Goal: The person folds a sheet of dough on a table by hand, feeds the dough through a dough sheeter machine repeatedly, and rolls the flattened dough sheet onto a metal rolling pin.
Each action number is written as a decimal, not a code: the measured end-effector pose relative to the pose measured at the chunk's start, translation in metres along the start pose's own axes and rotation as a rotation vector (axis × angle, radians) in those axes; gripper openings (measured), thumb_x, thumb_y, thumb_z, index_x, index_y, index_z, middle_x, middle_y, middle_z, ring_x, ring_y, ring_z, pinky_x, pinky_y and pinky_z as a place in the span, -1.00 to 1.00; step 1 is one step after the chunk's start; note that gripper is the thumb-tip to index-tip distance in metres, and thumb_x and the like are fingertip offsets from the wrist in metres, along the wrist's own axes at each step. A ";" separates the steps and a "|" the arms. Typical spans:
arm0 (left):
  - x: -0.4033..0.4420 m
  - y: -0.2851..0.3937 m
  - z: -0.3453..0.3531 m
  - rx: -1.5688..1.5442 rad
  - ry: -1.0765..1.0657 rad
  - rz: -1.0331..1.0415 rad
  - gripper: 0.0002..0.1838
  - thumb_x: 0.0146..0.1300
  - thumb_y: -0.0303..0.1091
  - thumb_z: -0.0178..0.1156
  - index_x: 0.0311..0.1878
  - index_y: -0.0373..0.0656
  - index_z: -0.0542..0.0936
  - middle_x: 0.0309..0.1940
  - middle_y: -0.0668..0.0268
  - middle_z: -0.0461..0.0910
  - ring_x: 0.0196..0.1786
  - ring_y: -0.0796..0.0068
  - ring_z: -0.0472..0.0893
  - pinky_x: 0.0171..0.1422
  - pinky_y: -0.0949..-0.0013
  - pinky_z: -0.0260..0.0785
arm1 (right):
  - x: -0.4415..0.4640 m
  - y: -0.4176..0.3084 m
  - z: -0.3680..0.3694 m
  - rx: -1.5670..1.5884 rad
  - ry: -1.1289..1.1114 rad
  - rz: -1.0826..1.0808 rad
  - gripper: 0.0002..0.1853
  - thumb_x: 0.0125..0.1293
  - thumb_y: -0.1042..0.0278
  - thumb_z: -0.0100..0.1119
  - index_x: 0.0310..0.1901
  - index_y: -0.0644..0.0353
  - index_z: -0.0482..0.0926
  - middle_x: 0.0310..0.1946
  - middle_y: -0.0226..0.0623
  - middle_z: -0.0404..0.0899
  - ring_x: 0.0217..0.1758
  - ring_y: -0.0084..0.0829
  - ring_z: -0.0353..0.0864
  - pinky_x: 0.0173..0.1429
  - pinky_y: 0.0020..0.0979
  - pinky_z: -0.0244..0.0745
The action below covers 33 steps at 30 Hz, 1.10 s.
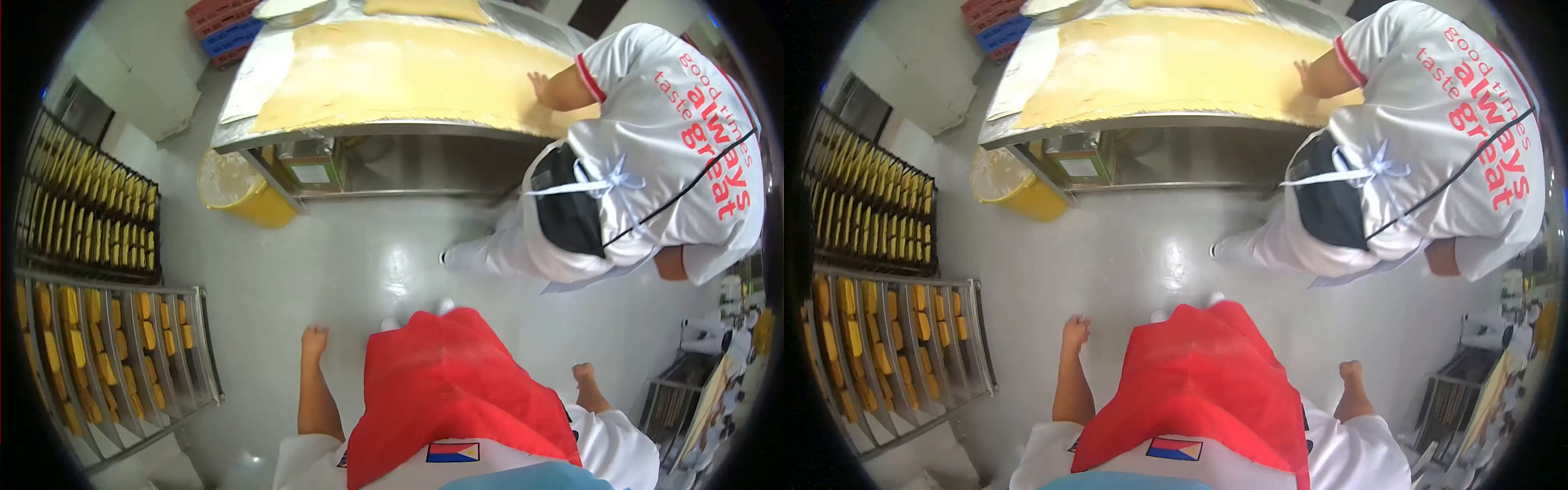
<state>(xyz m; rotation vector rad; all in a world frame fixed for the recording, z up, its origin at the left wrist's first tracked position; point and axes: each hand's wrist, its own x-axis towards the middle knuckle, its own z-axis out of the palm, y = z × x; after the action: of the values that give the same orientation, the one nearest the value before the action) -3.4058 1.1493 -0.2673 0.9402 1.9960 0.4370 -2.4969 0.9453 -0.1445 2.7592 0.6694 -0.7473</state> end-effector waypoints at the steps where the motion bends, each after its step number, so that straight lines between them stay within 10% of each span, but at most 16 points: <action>1: 0.003 0.050 -0.014 0.162 -0.061 0.007 -0.43 0.28 0.02 0.14 0.11 -0.34 0.54 0.10 -0.16 0.54 0.18 -0.16 0.50 0.26 0.02 0.37 | -0.035 -0.007 -0.003 0.004 0.052 -0.013 -0.60 0.12 0.32 0.14 -0.19 0.60 0.59 -0.27 0.22 0.66 -0.18 -0.01 0.73 -0.16 -0.11 0.62; 4: 0.056 0.123 -0.023 0.212 -0.084 0.170 -0.58 0.42 -0.05 -0.01 -0.01 -0.24 0.58 -0.11 -0.06 0.63 -0.01 -0.05 0.60 0.05 0.05 0.45 | -0.070 -0.043 -0.002 -0.112 -0.193 0.048 -0.63 0.15 0.30 0.18 -0.16 0.50 0.61 -0.22 0.13 0.67 -0.14 -0.08 0.71 -0.21 -0.09 0.59; 5: 0.042 0.180 -0.034 -0.056 -0.112 0.217 -0.70 0.43 -0.14 0.09 -0.15 -0.20 0.61 -0.43 0.37 0.57 -0.42 0.55 0.52 -0.33 0.39 0.36 | -0.075 -0.046 0.005 0.055 -0.183 0.156 -0.64 0.17 0.27 0.19 -0.17 0.47 0.60 -0.25 0.06 0.66 -0.21 -0.10 0.69 -0.28 -0.08 0.58; 12: 0.065 0.363 -0.043 -0.334 -0.177 0.183 -0.60 0.41 -0.28 0.15 0.22 -0.31 0.48 -0.29 0.37 0.60 -0.28 0.60 0.58 -0.21 0.48 0.41 | -0.040 -0.190 0.030 0.551 -0.519 0.102 -0.68 0.27 0.31 0.16 -0.09 0.42 0.55 -0.32 -0.14 0.62 -0.38 -0.19 0.64 -0.38 -0.14 0.62; 15: 0.084 0.420 -0.038 -0.369 -0.184 0.122 -0.60 0.42 -0.26 0.14 0.23 -0.26 0.48 -0.24 0.31 0.63 -0.24 0.55 0.62 -0.16 0.44 0.48 | -0.002 -0.298 0.011 0.763 -0.678 -0.004 -0.69 0.42 0.33 0.08 0.10 0.30 0.53 -0.18 -0.08 0.67 -0.19 -0.21 0.71 -0.13 -0.21 0.68; 25: 0.163 0.618 -0.026 -0.856 -0.297 0.365 -0.57 0.43 -0.23 0.16 0.23 -0.28 0.41 -0.10 0.17 0.58 -0.16 0.35 0.65 -0.08 0.31 0.59 | 0.039 -0.717 -0.206 1.645 -1.281 -0.941 -0.49 0.33 0.18 0.21 0.23 0.30 0.44 0.03 0.03 0.61 0.06 -0.11 0.65 0.06 -0.08 0.61; 33: 0.279 0.736 -0.039 -1.161 -0.325 0.347 -0.64 0.40 -0.33 0.12 0.17 -0.30 0.44 -0.04 0.10 0.55 -0.07 0.20 0.62 0.01 0.22 0.58 | 0.070 -0.929 -0.295 1.974 -1.363 -0.681 -0.56 0.36 0.21 0.01 0.09 0.43 0.40 0.16 0.25 0.42 0.21 0.18 0.47 0.24 0.09 0.47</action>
<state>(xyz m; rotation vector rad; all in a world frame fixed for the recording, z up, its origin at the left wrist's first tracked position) -3.2013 1.8432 0.0447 0.5170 0.9693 1.3409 -2.7598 1.8752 -0.0015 1.0498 0.4031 -4.3275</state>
